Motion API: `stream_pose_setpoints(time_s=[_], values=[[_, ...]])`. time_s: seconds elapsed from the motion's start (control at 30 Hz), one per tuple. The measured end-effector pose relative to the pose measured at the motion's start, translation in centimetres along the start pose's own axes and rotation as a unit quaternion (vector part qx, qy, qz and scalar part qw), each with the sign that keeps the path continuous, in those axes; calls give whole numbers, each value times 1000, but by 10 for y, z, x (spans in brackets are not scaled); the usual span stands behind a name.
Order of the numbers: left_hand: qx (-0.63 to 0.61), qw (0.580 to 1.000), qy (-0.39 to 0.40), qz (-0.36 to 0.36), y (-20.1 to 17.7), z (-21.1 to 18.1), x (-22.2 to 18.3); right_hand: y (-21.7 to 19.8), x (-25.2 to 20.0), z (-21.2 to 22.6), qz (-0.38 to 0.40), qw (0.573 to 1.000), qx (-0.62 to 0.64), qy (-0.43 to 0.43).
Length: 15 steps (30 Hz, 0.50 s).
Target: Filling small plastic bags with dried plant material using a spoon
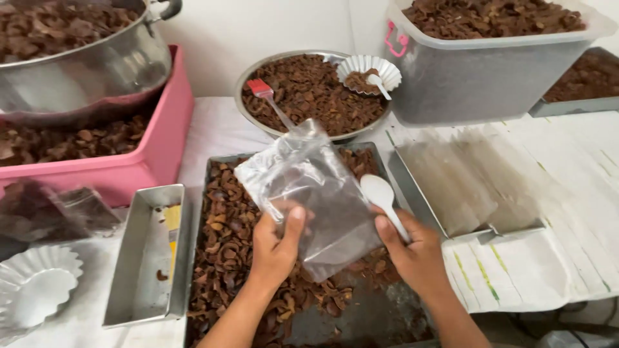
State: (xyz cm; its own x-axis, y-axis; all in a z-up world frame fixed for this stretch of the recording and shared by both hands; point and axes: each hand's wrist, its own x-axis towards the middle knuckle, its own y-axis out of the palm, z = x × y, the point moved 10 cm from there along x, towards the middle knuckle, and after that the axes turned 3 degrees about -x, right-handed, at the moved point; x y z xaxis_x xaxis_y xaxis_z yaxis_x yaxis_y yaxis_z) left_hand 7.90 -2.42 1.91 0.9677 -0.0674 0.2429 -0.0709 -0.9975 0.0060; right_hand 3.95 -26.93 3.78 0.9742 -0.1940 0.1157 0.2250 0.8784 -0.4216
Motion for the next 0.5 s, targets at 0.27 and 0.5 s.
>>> stream_pose_setpoints(time_s=[0.27,0.5], values=[[284,876,382,-80,11,-20,-22,6,32,54,-45,958,268,-89],[322,845,427,-28,24,-74,-32,52,42,36,87,901,400,-141]])
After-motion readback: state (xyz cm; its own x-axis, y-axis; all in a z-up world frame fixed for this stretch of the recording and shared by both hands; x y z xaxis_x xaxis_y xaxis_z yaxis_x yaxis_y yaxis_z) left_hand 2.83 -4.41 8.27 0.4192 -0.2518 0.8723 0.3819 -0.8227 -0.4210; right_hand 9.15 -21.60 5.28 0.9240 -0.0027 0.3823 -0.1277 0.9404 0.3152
